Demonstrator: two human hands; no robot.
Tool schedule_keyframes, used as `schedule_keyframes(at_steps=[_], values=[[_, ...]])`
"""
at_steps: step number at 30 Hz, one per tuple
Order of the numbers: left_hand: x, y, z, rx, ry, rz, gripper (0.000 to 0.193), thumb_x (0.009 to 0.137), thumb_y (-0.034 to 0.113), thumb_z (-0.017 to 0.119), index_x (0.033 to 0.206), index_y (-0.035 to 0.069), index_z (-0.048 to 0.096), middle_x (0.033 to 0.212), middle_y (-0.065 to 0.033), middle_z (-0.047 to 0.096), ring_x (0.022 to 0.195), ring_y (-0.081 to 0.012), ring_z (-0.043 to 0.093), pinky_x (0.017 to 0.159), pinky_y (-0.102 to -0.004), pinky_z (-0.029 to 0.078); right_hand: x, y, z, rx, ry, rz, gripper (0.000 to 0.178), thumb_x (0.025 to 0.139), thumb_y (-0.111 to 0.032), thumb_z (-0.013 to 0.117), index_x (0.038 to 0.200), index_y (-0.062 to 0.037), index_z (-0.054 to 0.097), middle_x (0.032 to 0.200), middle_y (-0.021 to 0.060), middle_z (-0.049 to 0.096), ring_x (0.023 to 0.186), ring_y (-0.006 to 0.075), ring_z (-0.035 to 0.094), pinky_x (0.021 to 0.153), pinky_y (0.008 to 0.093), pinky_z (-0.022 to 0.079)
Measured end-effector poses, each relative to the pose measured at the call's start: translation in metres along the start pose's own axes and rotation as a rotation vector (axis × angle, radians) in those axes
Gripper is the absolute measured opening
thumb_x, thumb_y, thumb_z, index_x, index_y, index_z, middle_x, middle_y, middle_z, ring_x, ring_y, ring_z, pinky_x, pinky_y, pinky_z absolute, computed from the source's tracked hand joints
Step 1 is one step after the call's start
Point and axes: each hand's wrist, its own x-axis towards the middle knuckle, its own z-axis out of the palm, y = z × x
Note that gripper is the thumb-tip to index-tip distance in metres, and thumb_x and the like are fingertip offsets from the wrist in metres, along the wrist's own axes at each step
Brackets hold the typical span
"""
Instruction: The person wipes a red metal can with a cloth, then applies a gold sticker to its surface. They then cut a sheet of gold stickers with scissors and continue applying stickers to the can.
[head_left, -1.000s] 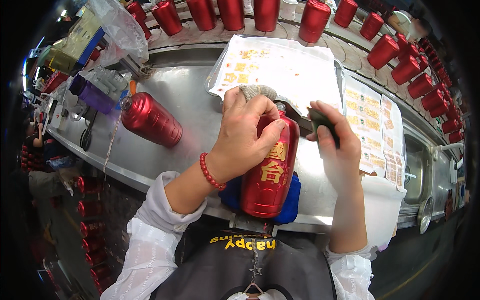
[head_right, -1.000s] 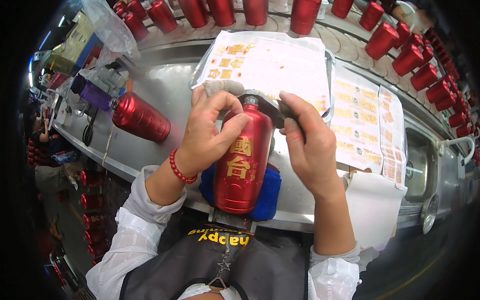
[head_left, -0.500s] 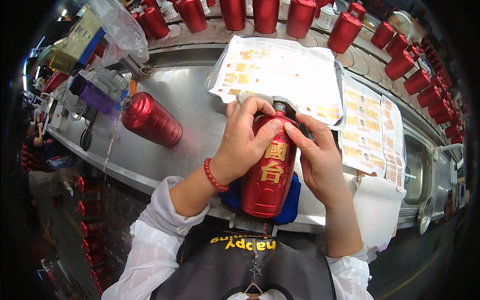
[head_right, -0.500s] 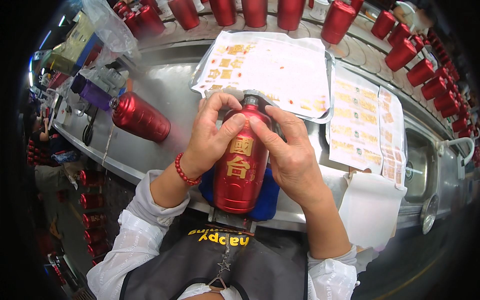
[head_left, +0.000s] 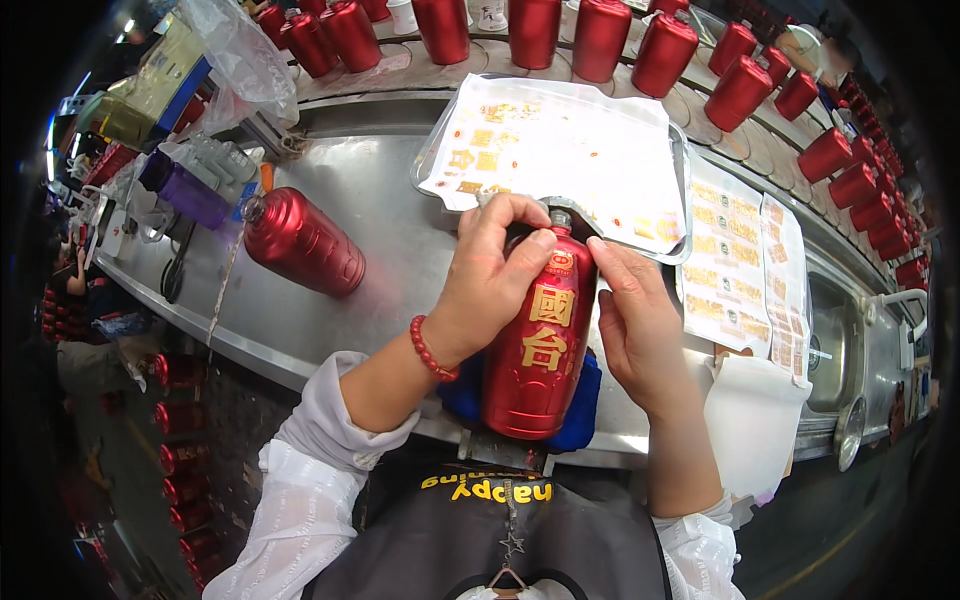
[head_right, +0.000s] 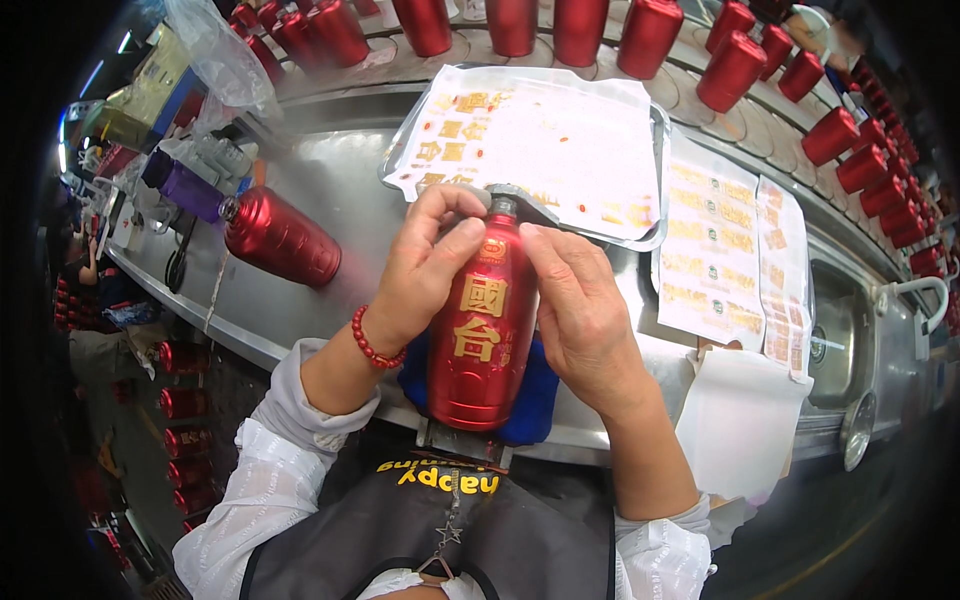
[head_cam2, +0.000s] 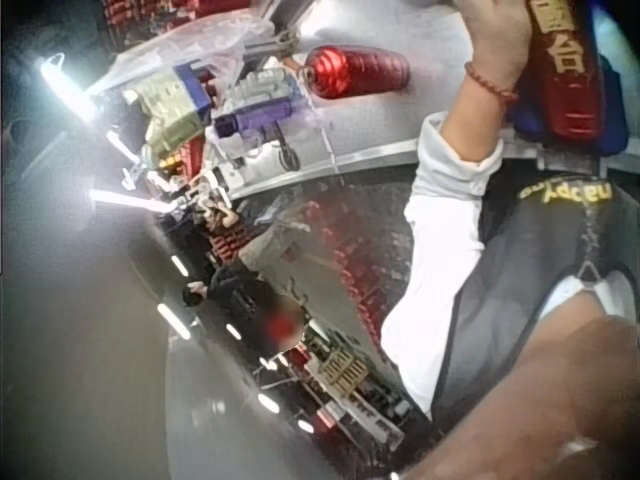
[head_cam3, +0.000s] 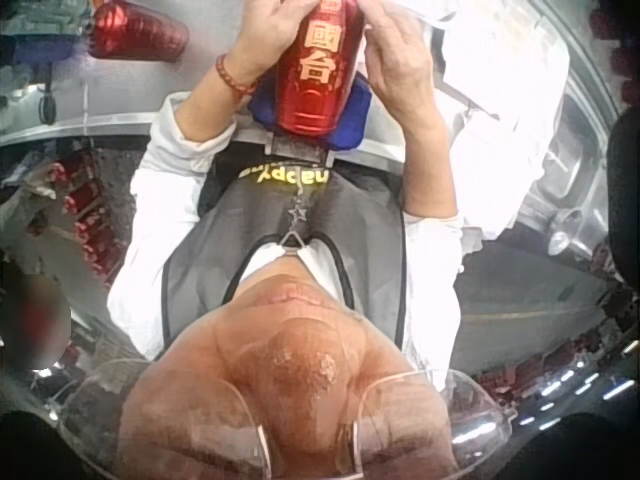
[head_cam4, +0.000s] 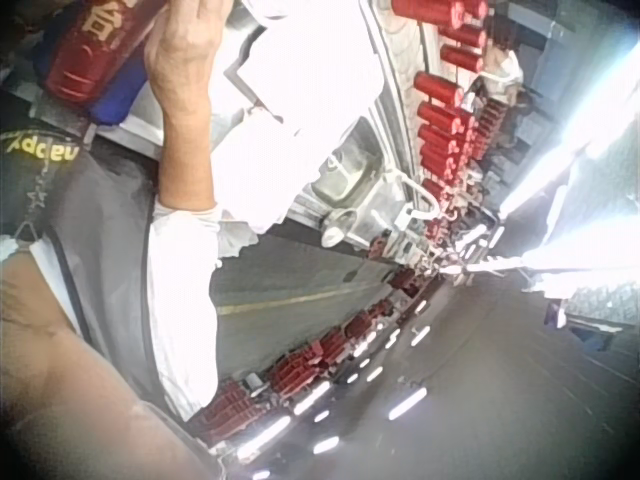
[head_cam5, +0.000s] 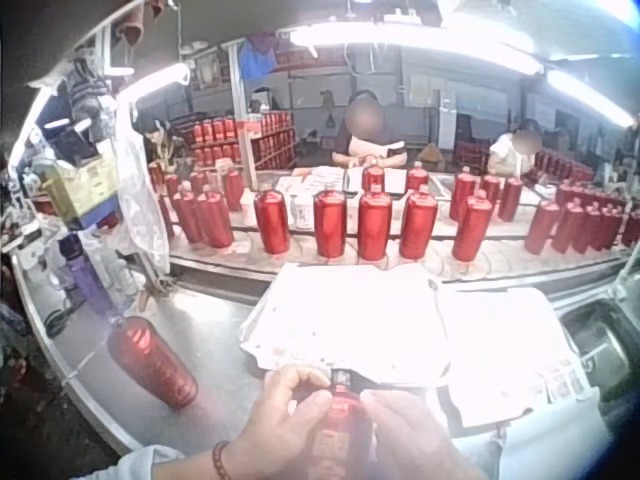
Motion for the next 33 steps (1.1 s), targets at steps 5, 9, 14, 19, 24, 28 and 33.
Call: schedule_keyframes(at_steps=[5, 9, 14, 19, 24, 28, 33], values=[[0.001, 0.018, -0.021, 0.238, -0.187, 0.46, 0.027, 0.092, 0.02, 0.06, 0.116, 0.012, 0.067, 0.106, -0.0092, 0.065, 0.109, -0.0263, 0.049, 0.103, -0.0408, 0.032, -0.001, 0.003, 0.0, -0.001, 0.005, -0.015, 0.052, 0.085, 0.013, 0.051, 0.135, -0.0009, 0.051, 0.125, 0.019, 0.057, 0.116, 0.0334, 0.057, 0.099, 0.0371, 0.046], [0.001, 0.011, -0.028, 0.425, -0.204, 0.514, 0.032, 0.092, 0.022, 0.06, 0.123, 0.015, 0.068, 0.104, -0.0056, 0.068, 0.113, -0.0262, 0.048, 0.107, -0.0415, 0.028, -0.003, 0.005, 0.0, 0.016, 0.007, 0.01, 0.05, 0.085, 0.011, 0.053, 0.134, 0.0008, 0.05, 0.126, 0.0188, 0.058, 0.117, 0.0337, 0.057, 0.1, 0.038, 0.045], [-0.002, -0.007, -0.025, 0.227, -0.092, 0.262, 0.034, 0.1, 0.024, 0.051, 0.12, 0.002, 0.067, 0.113, -0.0085, 0.07, 0.113, -0.0245, 0.048, 0.103, -0.035, 0.037, -0.001, 0.006, 0.0, 0.008, -0.001, -0.007, 0.05, 0.086, 0.011, 0.053, 0.135, -0.0001, 0.05, 0.126, 0.0181, 0.059, 0.118, 0.0335, 0.057, 0.101, 0.0384, 0.045], [-0.002, 0.004, -0.003, 0.054, -0.01, 0.023, 0.03, 0.091, 0.027, 0.066, 0.108, 0.004, 0.059, 0.106, -0.009, 0.06, 0.106, -0.0243, 0.046, 0.098, -0.037, 0.039, -0.001, 0.005, 0.0, -0.012, 0.001, -0.02, 0.05, 0.086, 0.011, 0.053, 0.135, -0.0008, 0.051, 0.126, 0.018, 0.059, 0.118, 0.0333, 0.056, 0.1, 0.0383, 0.045], [-0.002, 0.0, -0.001, 0.036, -0.066, -0.026, 0.029, 0.092, 0.021, 0.064, 0.113, 0.003, 0.055, 0.111, -0.0079, 0.053, 0.108, -0.0173, 0.049, 0.099, -0.0313, 0.039, -0.001, 0.003, -0.001, 0.012, -0.009, -0.002, 0.051, 0.086, 0.011, 0.054, 0.135, -0.001, 0.051, 0.127, 0.0179, 0.059, 0.118, 0.0332, 0.056, 0.1, 0.0383, 0.045], [0.001, -0.003, -0.004, 0.062, -0.085, -0.008, 0.029, 0.09, 0.02, 0.065, 0.112, 0.003, 0.055, 0.109, -0.0074, 0.054, 0.108, -0.0184, 0.048, 0.099, -0.0323, 0.038, -0.002, 0.004, 0.0, -0.016, -0.004, -0.009, 0.05, 0.086, 0.011, 0.054, 0.135, -0.001, 0.051, 0.127, 0.0178, 0.058, 0.118, 0.033, 0.056, 0.1, 0.0381, 0.045], [0.005, 0.011, 0.0, 0.223, -0.103, 0.022, 0.025, 0.09, 0.018, 0.063, 0.109, 0.004, 0.055, 0.106, -0.0075, 0.056, 0.107, -0.0207, 0.047, 0.099, -0.035, 0.036, -0.002, 0.004, 0.0, -0.014, 0.002, -0.004, 0.05, 0.086, 0.01, 0.054, 0.134, -0.0012, 0.051, 0.127, 0.0178, 0.058, 0.119, 0.0329, 0.056, 0.101, 0.038, 0.045]])
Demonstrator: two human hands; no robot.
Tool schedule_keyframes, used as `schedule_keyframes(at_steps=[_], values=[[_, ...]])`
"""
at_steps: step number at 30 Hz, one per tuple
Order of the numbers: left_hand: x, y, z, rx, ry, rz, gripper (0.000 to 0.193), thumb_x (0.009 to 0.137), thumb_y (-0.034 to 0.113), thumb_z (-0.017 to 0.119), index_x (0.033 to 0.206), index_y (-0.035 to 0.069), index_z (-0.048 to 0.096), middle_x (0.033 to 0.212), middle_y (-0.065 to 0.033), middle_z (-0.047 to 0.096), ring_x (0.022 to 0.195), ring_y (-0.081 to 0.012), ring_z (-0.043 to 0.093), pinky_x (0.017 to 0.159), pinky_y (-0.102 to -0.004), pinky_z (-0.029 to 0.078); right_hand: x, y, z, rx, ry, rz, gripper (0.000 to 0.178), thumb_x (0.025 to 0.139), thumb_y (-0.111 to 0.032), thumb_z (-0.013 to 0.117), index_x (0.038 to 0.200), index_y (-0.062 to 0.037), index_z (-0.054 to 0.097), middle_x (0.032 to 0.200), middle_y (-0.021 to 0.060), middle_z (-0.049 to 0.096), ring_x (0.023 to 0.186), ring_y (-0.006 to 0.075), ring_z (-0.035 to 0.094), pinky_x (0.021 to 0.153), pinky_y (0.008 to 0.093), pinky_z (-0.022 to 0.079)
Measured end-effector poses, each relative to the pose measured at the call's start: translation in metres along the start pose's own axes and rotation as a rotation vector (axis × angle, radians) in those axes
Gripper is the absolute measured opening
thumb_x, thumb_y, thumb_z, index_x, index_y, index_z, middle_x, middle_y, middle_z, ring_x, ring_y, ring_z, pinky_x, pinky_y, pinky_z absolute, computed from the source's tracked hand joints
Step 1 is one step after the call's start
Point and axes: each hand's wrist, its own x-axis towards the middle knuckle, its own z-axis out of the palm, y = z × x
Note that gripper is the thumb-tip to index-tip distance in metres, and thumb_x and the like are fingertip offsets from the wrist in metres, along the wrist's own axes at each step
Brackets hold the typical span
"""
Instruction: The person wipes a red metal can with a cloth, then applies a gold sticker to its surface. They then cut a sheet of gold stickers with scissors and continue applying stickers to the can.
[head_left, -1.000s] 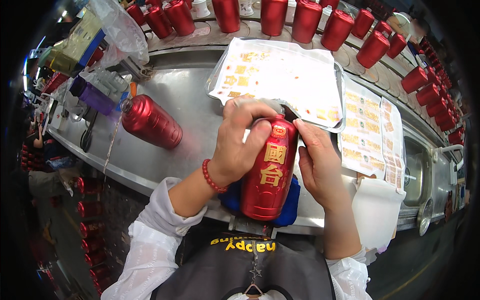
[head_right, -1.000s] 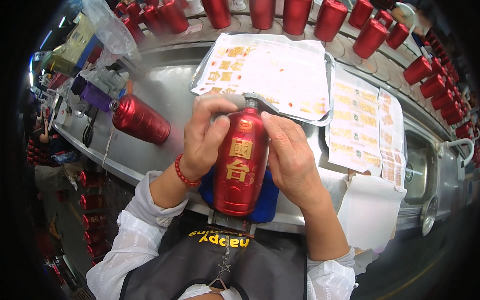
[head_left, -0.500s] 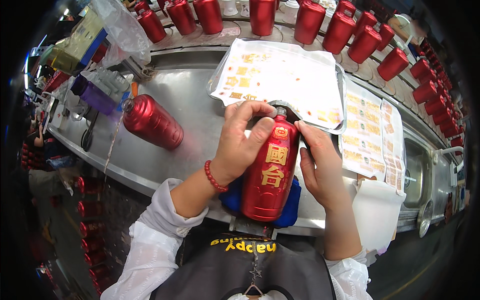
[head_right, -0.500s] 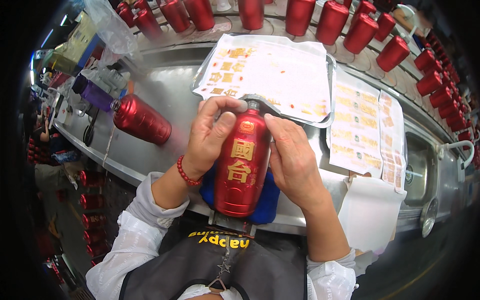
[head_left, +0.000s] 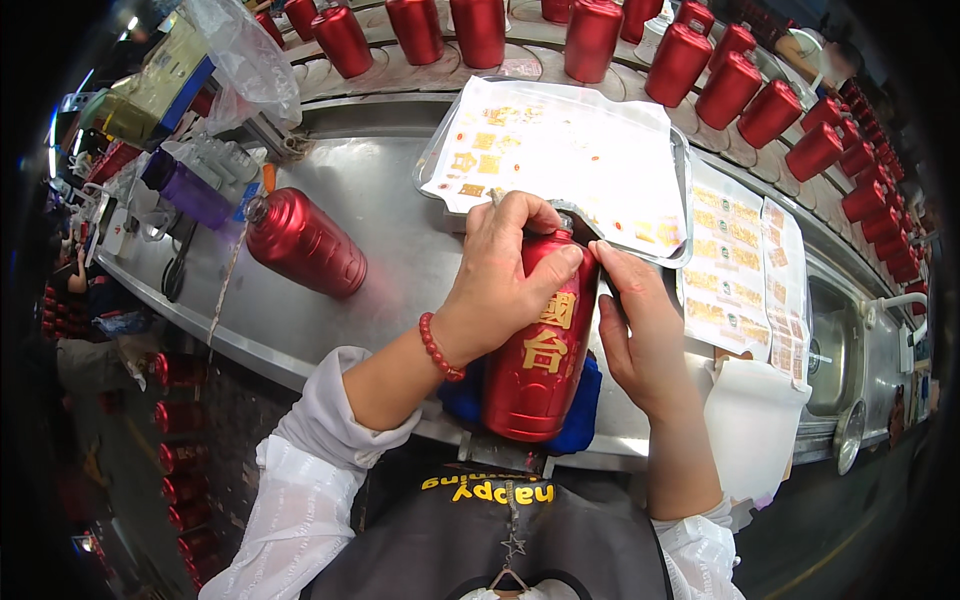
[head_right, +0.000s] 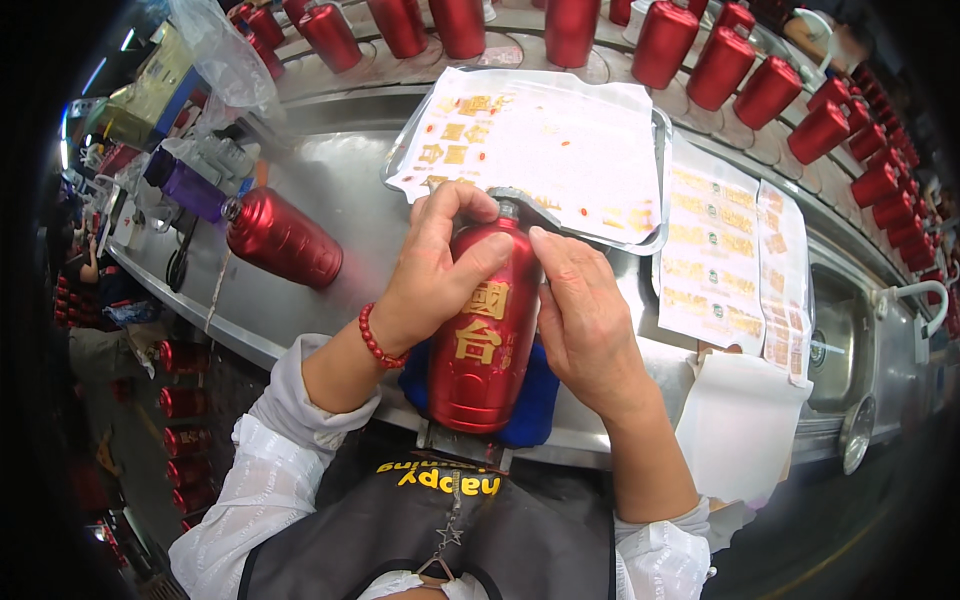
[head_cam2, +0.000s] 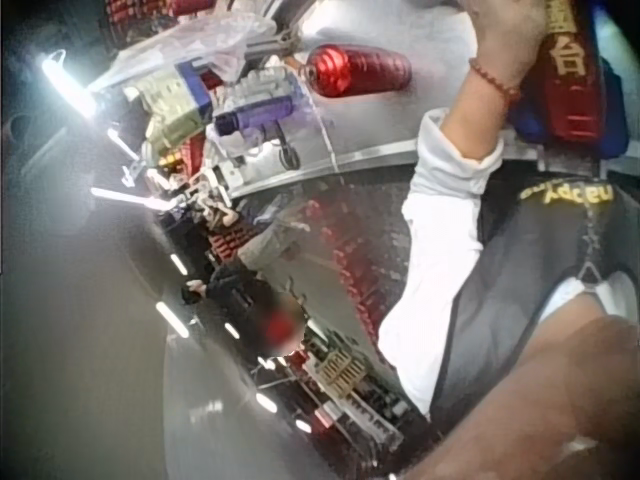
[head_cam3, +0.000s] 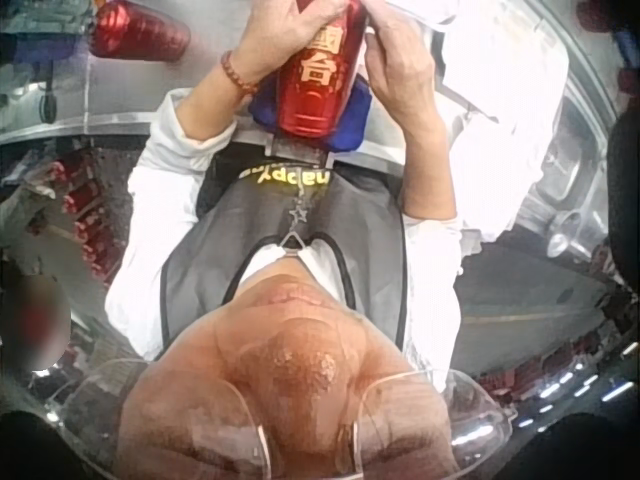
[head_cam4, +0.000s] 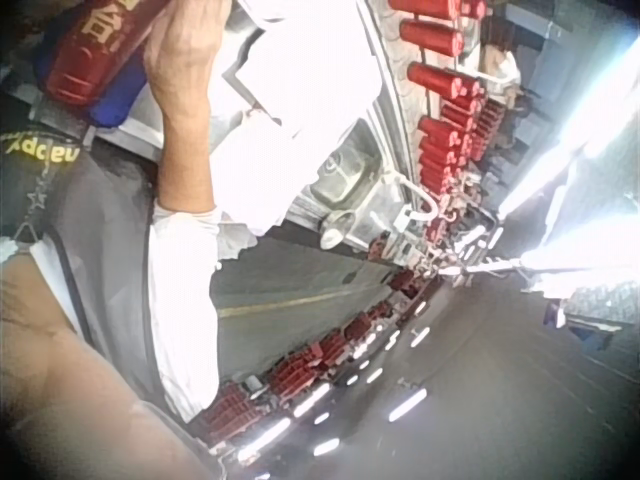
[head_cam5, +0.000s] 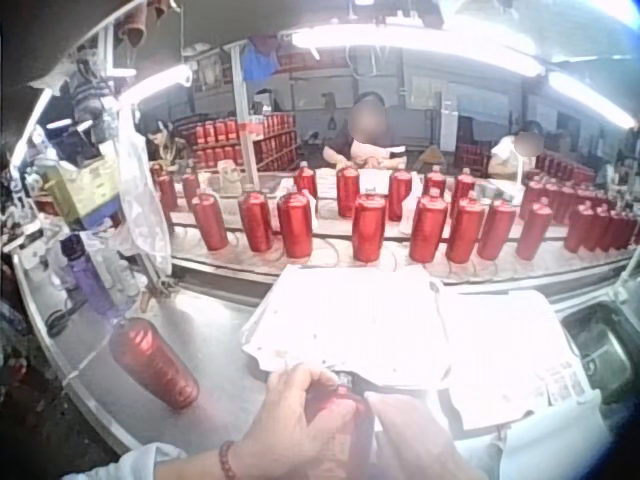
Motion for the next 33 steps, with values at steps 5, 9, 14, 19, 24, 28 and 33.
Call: schedule_keyframes(at_steps=[5, 9, 14, 19, 24, 28, 33], values=[[-0.002, -0.008, 0.001, -0.165, 0.01, -0.009, 0.026, 0.088, 0.016, 0.062, 0.111, 0.006, 0.054, 0.103, -0.0082, 0.058, 0.104, -0.0251, 0.046, 0.098, -0.0383, 0.036, 0.001, -0.001, -0.001, 0.01, -0.001, -0.011, 0.05, 0.085, 0.01, 0.054, 0.134, -0.0013, 0.051, 0.127, 0.0178, 0.058, 0.119, 0.0328, 0.056, 0.101, 0.0378, 0.045], [0.003, 0.001, -0.002, -0.222, 0.011, 0.161, 0.03, 0.088, 0.01, 0.059, 0.117, 0.008, 0.06, 0.103, -0.0071, 0.061, 0.106, -0.0257, 0.047, 0.097, -0.0375, 0.039, -0.001, 0.0, -0.002, 0.018, -0.01, 0.004, 0.05, 0.085, 0.01, 0.054, 0.134, -0.0012, 0.052, 0.129, 0.018, 0.058, 0.121, 0.0327, 0.055, 0.102, 0.0387, 0.044], [-0.001, -0.002, -0.031, 0.201, -0.209, 0.584, 0.033, 0.093, 0.026, 0.06, 0.124, 0.018, 0.067, 0.108, -0.0013, 0.069, 0.111, -0.024, 0.049, 0.11, -0.0427, 0.028, -0.006, 0.006, -0.004, -0.012, 0.073, 0.031, 0.047, 0.087, 0.007, 0.057, 0.133, -0.0005, 0.052, 0.119, 0.0158, 0.064, 0.108, 0.0302, 0.064, 0.093, 0.0359, 0.051], [-0.034, -0.007, -0.034, 0.341, -0.174, 0.583, 0.043, 0.099, 0.048, 0.046, 0.124, 0.022, 0.068, 0.111, 0.0014, 0.07, 0.12, -0.0238, 0.047, 0.116, -0.0492, 0.015, 0.008, -0.011, -0.015, 0.032, 0.14, 0.126, 0.029, 0.086, 0.004, 0.064, 0.114, 0.0017, 0.06, 0.096, 0.0137, 0.068, 0.082, 0.0221, 0.069, 0.07, 0.0302, 0.055], [-0.082, -0.014, -0.029, 0.307, -0.013, 0.474, 0.048, 0.102, 0.046, 0.041, 0.123, 0.012, 0.068, 0.115, -0.0039, 0.069, 0.125, -0.0269, 0.046, 0.115, -0.0513, 0.016, 0.013, -0.031, -0.008, -0.091, 0.094, -0.178, 0.026, 0.08, -0.004, 0.071, 0.105, -0.0026, 0.061, 0.083, 0.0123, 0.059, 0.072, 0.0289, 0.058, 0.067, 0.0363, 0.048], [-0.094, -0.01, -0.024, 0.256, 0.093, 0.439, 0.05, 0.102, 0.047, 0.04, 0.123, 0.011, 0.068, 0.116, -0.0027, 0.069, 0.124, -0.0259, 0.047, 0.116, -0.0514, 0.015, -0.008, -0.038, 0.009, 0.295, 0.158, 0.219, 0.019, 0.088, -0.01, 0.068, 0.104, -0.0012, 0.061, 0.083, 0.0125, 0.065, 0.07, 0.0216, 0.064, 0.065, 0.0313, 0.051], [-0.093, -0.01, -0.023, 0.281, 0.014, 0.444, 0.05, 0.102, 0.046, 0.04, 0.125, 0.01, 0.066, 0.119, -0.0016, 0.067, 0.121, -0.0244, 0.048, 0.116, -0.0493, 0.015, -0.009, -0.029, 0.012, 0.29, 0.232, 0.411, 0.018, 0.091, -0.015, 0.065, 0.1, -0.0005, 0.061, 0.081, 0.0106, 0.067, 0.07, 0.0169, 0.063, 0.066, 0.0295, 0.051]])
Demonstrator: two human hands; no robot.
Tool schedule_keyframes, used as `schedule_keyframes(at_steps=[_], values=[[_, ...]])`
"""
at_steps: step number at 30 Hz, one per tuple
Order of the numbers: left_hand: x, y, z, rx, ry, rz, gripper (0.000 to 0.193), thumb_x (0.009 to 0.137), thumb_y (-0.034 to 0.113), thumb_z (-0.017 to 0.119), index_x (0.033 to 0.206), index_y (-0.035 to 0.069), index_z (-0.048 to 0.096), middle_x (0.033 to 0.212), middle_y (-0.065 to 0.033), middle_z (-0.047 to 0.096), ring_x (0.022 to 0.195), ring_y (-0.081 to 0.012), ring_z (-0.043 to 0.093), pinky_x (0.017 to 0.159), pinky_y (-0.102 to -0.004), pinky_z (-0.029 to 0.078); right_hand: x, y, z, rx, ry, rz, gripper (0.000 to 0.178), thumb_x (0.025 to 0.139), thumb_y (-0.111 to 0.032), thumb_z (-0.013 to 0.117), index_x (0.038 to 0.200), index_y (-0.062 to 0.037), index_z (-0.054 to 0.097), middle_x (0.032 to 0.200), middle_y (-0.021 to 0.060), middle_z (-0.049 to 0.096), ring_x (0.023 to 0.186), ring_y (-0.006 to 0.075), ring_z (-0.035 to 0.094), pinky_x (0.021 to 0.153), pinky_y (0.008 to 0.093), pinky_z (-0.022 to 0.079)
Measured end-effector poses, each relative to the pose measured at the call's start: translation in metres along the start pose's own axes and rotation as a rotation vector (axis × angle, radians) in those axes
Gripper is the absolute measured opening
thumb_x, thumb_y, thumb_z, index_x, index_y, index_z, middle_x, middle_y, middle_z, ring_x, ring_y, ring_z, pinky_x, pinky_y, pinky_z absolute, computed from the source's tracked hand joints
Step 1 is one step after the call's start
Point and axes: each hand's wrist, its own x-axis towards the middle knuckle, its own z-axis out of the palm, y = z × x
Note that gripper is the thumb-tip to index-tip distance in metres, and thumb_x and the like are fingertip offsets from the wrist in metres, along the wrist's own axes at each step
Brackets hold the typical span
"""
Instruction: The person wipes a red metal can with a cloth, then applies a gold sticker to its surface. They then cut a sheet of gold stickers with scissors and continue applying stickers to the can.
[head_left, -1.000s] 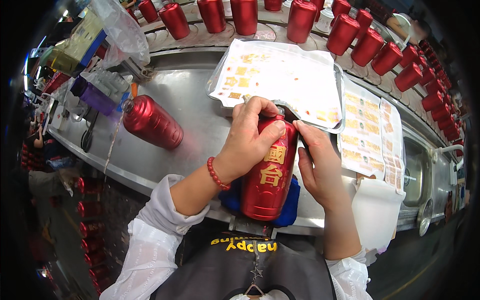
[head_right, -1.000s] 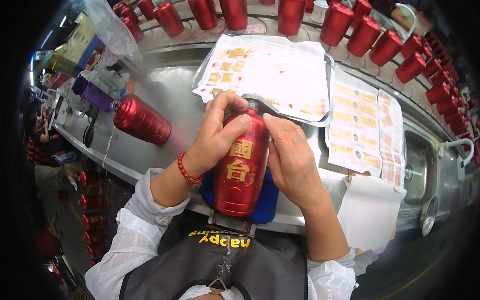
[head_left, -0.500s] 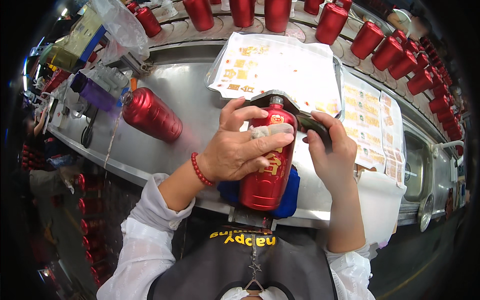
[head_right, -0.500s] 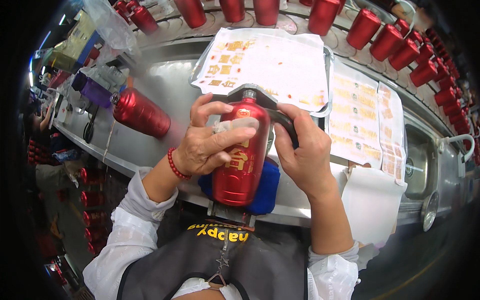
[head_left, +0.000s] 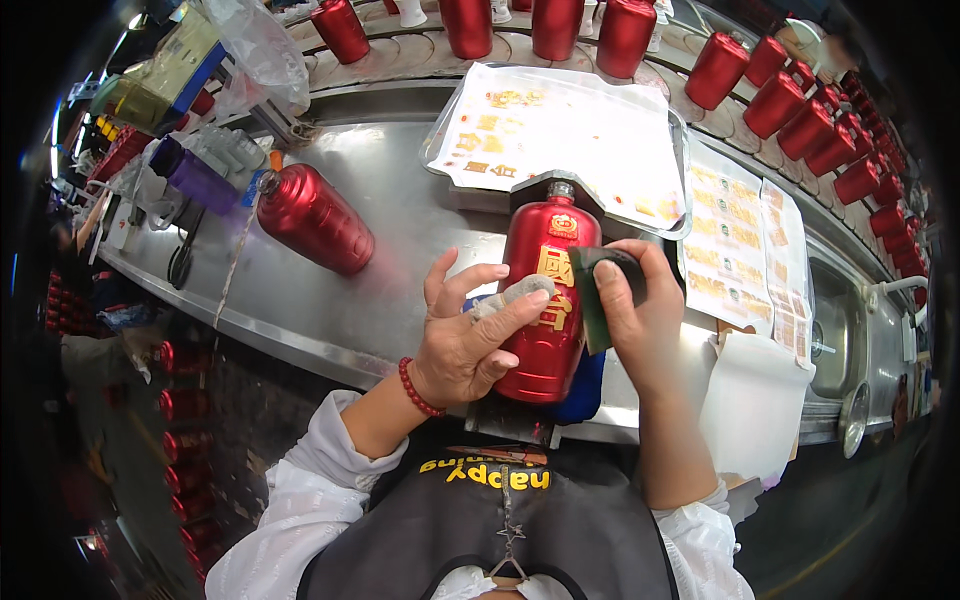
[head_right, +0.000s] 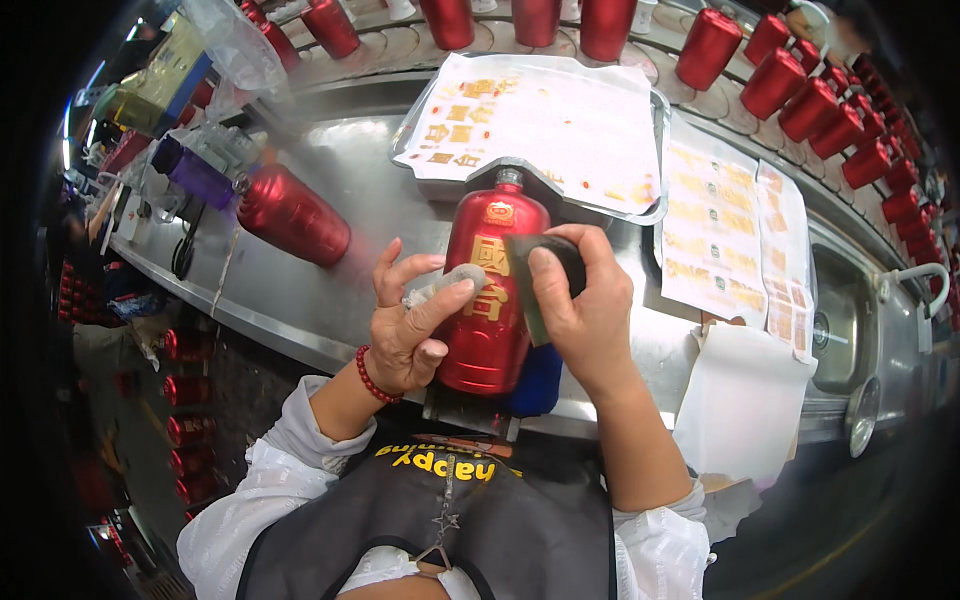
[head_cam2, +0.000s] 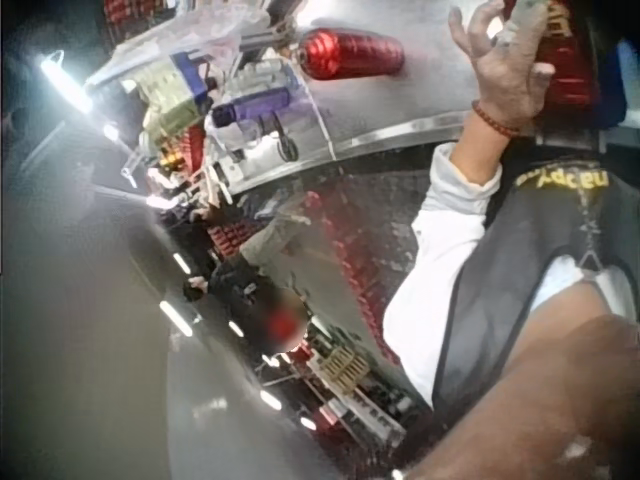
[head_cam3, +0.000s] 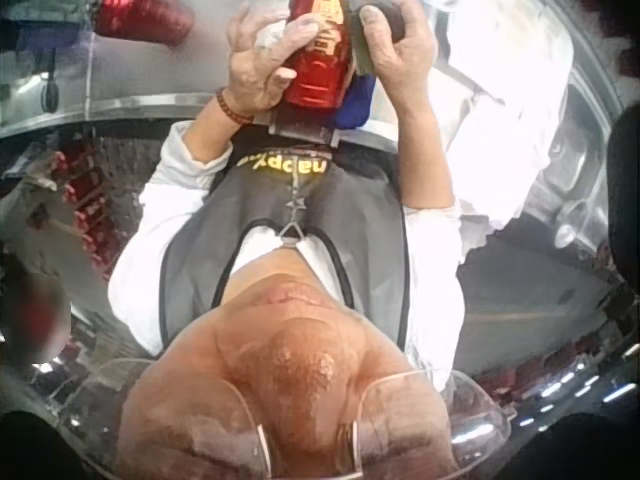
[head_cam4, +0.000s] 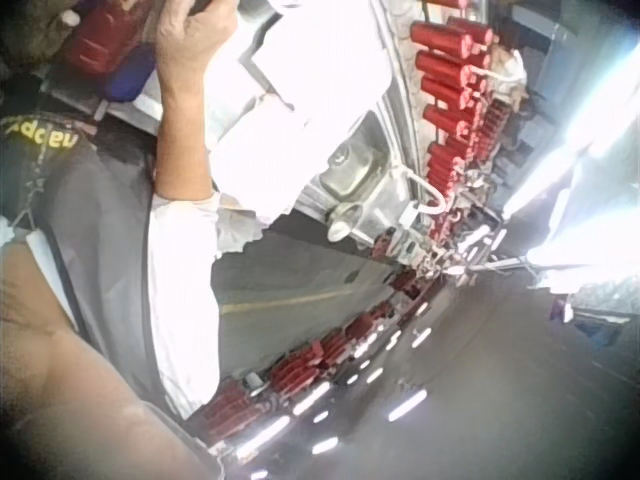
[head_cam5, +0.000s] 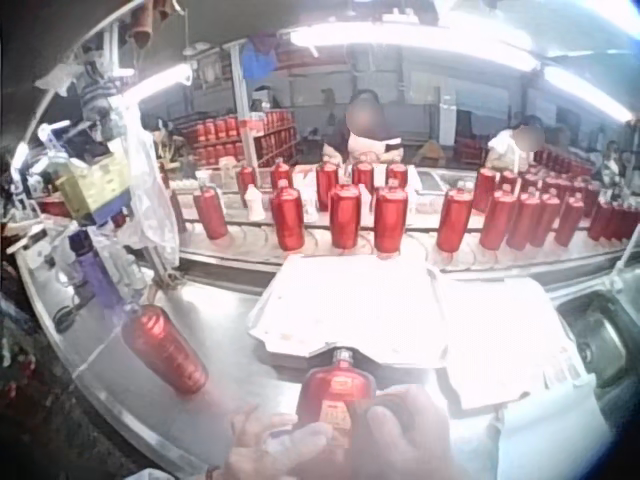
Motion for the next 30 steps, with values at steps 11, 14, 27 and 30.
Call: schedule_keyframes(at_steps=[11, 14, 27, 30], values=[[0.054, -0.01, 0.027, -0.517, 0.02, -0.542, 0.057, 0.093, 0.033, 0.062, 0.136, 0.001, 0.042, 0.134, -0.0169, 0.048, 0.124, -0.0299, 0.043, 0.109, -0.0408, 0.03, -0.007, 0.015, -0.001, 0.195, 0.051, 0.085, 0.017, 0.095, -0.015, 0.064, 0.103, -0.001, 0.059, 0.083, 0.0032, 0.063, 0.077, 0.0088, 0.056, 0.07, 0.0244, 0.048], [0.049, -0.017, 0.031, -0.693, 0.017, -0.614, 0.054, 0.094, 0.03, 0.06, 0.136, 0.001, 0.042, 0.133, -0.0162, 0.049, 0.123, -0.0271, 0.044, 0.108, -0.0388, 0.032, -0.008, 0.012, -0.002, 0.163, 0.038, 0.104, 0.017, 0.095, -0.016, 0.064, 0.103, -0.0011, 0.059, 0.083, 0.0033, 0.063, 0.076, 0.0088, 0.056, 0.07, 0.0245, 0.048], [0.062, -0.013, 0.03, -0.635, -0.045, -0.611, 0.055, 0.088, 0.031, 0.066, 0.13, 0.002, 0.045, 0.126, -0.0183, 0.05, 0.12, -0.0321, 0.044, 0.107, -0.0422, 0.031, -0.011, 0.017, -0.004, 0.196, 0.047, 0.126, 0.018, 0.095, -0.017, 0.063, 0.103, -0.0011, 0.06, 0.085, 0.0036, 0.064, 0.079, 0.0096, 0.057, 0.072, 0.0245, 0.048], [0.062, -0.015, 0.03, -0.708, -0.038, -0.632, 0.055, 0.088, 0.031, 0.066, 0.13, 0.002, 0.045, 0.126, -0.0182, 0.05, 0.121, -0.0317, 0.044, 0.107, -0.0418, 0.031, -0.012, 0.018, -0.005, 0.216, 0.049, 0.134, 0.018, 0.095, -0.016, 0.063, 0.104, -0.001, 0.06, 0.086, 0.0035, 0.064, 0.079, 0.0095, 0.057, 0.072, 0.0244, 0.048]])
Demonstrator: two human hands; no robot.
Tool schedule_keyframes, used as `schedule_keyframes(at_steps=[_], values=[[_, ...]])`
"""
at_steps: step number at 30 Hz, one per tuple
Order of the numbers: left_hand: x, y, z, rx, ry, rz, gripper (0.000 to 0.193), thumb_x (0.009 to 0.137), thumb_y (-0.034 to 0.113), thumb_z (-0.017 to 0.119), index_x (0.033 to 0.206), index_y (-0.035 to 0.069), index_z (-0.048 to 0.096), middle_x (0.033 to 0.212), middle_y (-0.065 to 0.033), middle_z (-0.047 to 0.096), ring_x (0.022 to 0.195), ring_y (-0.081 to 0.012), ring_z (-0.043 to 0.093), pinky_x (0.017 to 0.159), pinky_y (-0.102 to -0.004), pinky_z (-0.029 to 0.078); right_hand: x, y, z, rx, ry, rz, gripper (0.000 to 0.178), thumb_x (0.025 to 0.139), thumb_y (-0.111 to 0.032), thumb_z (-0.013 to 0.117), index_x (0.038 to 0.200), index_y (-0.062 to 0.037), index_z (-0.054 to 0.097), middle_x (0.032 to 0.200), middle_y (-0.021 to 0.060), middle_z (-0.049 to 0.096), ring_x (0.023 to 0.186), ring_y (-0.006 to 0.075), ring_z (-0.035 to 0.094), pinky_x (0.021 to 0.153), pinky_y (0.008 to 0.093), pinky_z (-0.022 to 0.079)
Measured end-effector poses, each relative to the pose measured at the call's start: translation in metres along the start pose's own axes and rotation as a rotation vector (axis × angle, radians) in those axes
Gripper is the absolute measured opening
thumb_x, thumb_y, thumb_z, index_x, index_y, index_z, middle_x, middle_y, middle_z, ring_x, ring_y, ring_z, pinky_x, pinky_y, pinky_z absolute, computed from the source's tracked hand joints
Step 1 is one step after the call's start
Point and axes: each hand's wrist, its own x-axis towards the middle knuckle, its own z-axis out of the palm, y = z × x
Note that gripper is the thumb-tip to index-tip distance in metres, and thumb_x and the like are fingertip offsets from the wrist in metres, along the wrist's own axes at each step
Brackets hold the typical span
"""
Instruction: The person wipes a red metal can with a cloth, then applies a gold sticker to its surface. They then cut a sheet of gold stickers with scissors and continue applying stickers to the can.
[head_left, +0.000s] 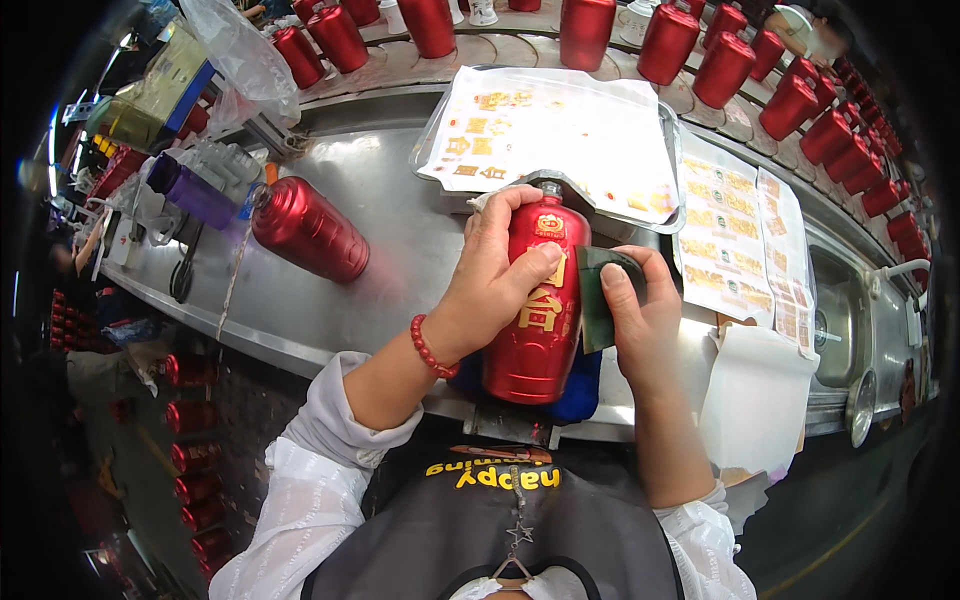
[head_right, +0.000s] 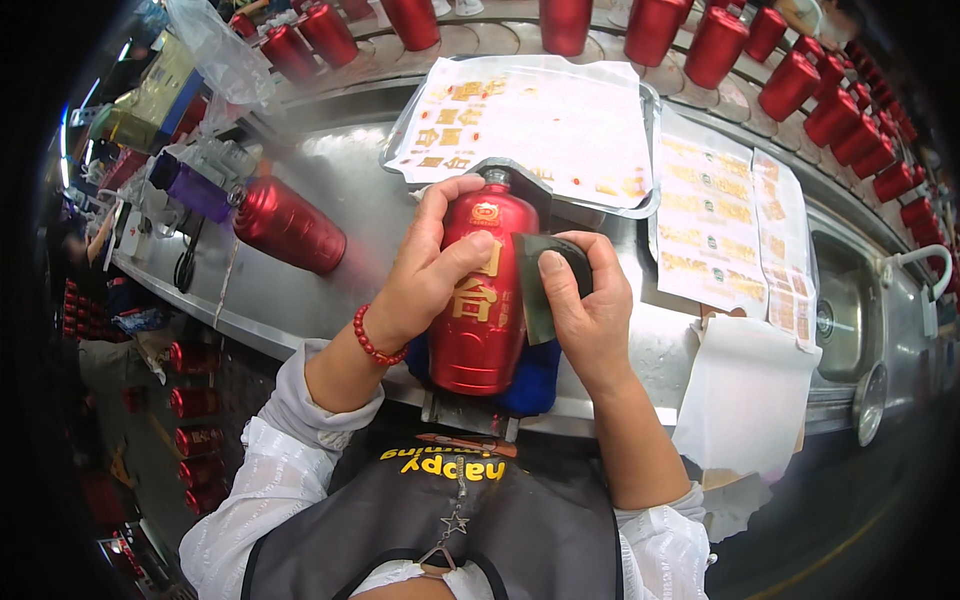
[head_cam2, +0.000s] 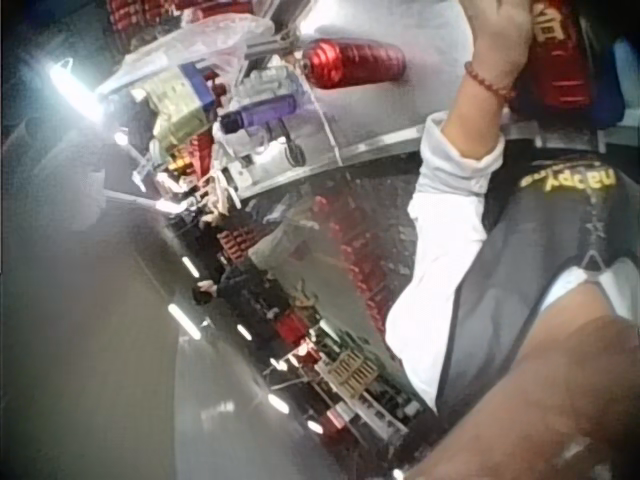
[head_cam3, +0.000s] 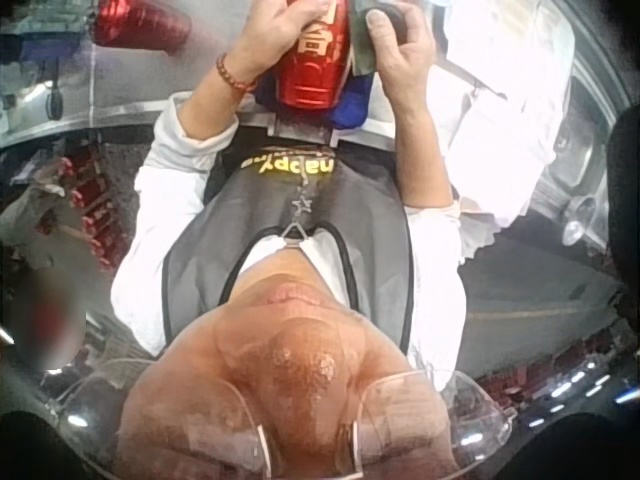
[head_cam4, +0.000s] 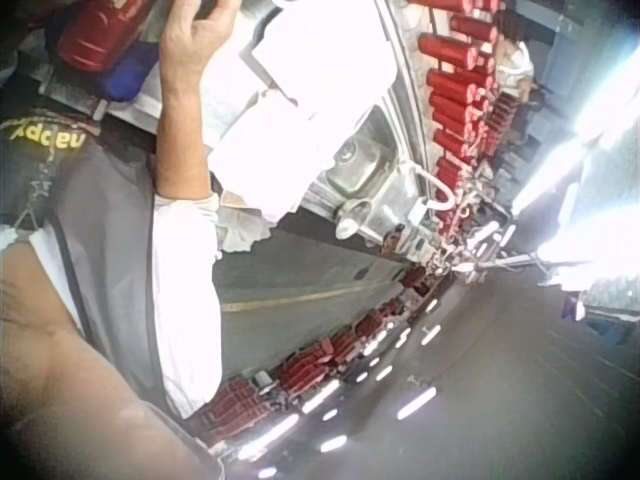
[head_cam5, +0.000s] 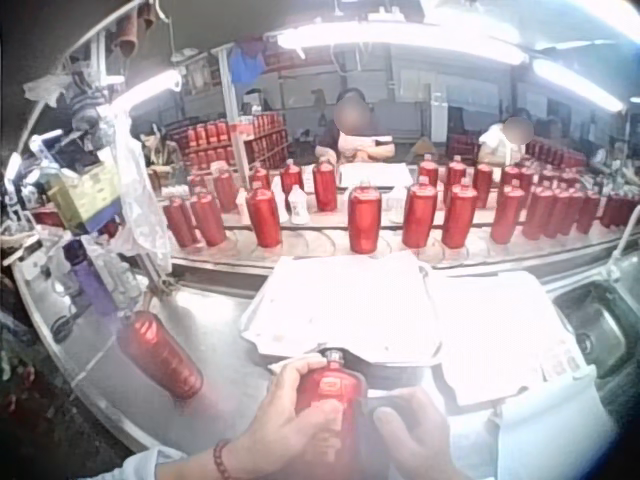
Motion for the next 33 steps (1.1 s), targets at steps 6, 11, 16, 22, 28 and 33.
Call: schedule_keyframes(at_steps=[6, 11, 16, 22, 28, 33], values=[[0.002, 0.003, -0.001, 0.081, 0.004, 0.004, 0.056, 0.09, 0.033, 0.066, 0.131, 0.002, 0.045, 0.128, -0.0174, 0.05, 0.12, -0.031, 0.044, 0.107, -0.0417, 0.032, -0.001, 0.003, -0.002, 0.011, -0.004, 0.0, 0.018, 0.095, -0.016, 0.064, 0.105, -0.0009, 0.059, 0.087, 0.0033, 0.063, 0.08, 0.0092, 0.057, 0.073, 0.0243, 0.048], [0.001, 0.004, -0.004, 0.11, -0.049, 0.039, 0.059, 0.091, 0.033, 0.066, 0.134, 0.001, 0.043, 0.13, -0.0176, 0.05, 0.12, -0.0316, 0.045, 0.107, -0.0416, 0.033, -0.001, 0.002, -0.001, 0.014, -0.002, 0.013, 0.018, 0.095, -0.015, 0.064, 0.105, -0.0009, 0.059, 0.088, 0.0031, 0.063, 0.081, 0.0088, 0.057, 0.073, 0.0241, 0.048], [-0.003, -0.003, -0.011, -0.152, -0.098, 0.02, 0.064, 0.092, 0.032, 0.064, 0.141, 0.0, 0.037, 0.137, -0.0187, 0.044, 0.13, -0.0303, 0.04, 0.111, -0.0399, 0.03, -0.001, 0.002, -0.001, 0.013, -0.012, 0.029, 0.018, 0.095, -0.015, 0.063, 0.106, -0.0011, 0.059, 0.089, 0.0027, 0.064, 0.081, 0.0084, 0.057, 0.074, 0.0236, 0.048], [-0.006, -0.008, -0.016, -0.137, -0.168, 0.068, 0.064, 0.095, 0.028, 0.059, 0.145, -0.002, 0.033, 0.146, -0.0205, 0.036, 0.134, -0.0278, 0.037, 0.114, -0.038, 0.026, -0.001, 0.002, -0.001, 0.02, -0.004, 0.032, 0.02, 0.096, -0.016, 0.064, 0.107, -0.001, 0.059, 0.09, 0.0026, 0.064, 0.081, 0.0084, 0.057, 0.074, 0.0235, 0.048], [-0.005, -0.01, -0.018, -0.083, -0.142, 0.256, 0.059, 0.094, 0.028, 0.059, 0.145, 0.003, 0.039, 0.143, -0.0136, 0.044, 0.134, -0.0299, 0.036, 0.117, -0.0394, 0.02, -0.003, 0.005, -0.002, 0.018, 0.0, 0.033, 0.021, 0.096, -0.018, 0.064, 0.107, -0.0007, 0.059, 0.09, 0.0036, 0.064, 0.082, 0.0091, 0.057, 0.074, 0.024, 0.048], [-0.005, 0.015, -0.034, 0.696, -0.3, 0.744, 0.045, 0.1, 0.046, 0.046, 0.131, 0.019, 0.061, 0.12, -0.0026, 0.065, 0.126, -0.029, 0.044, 0.12, -0.0497, 0.005, -0.004, 0.012, -0.009, 0.005, 0.03, 0.019, 0.022, 0.095, -0.019, 0.064, 0.107, -0.0004, 0.059, 0.089, 0.0039, 0.064, 0.081, 0.0096, 0.057, 0.074, 0.0247, 0.048]])
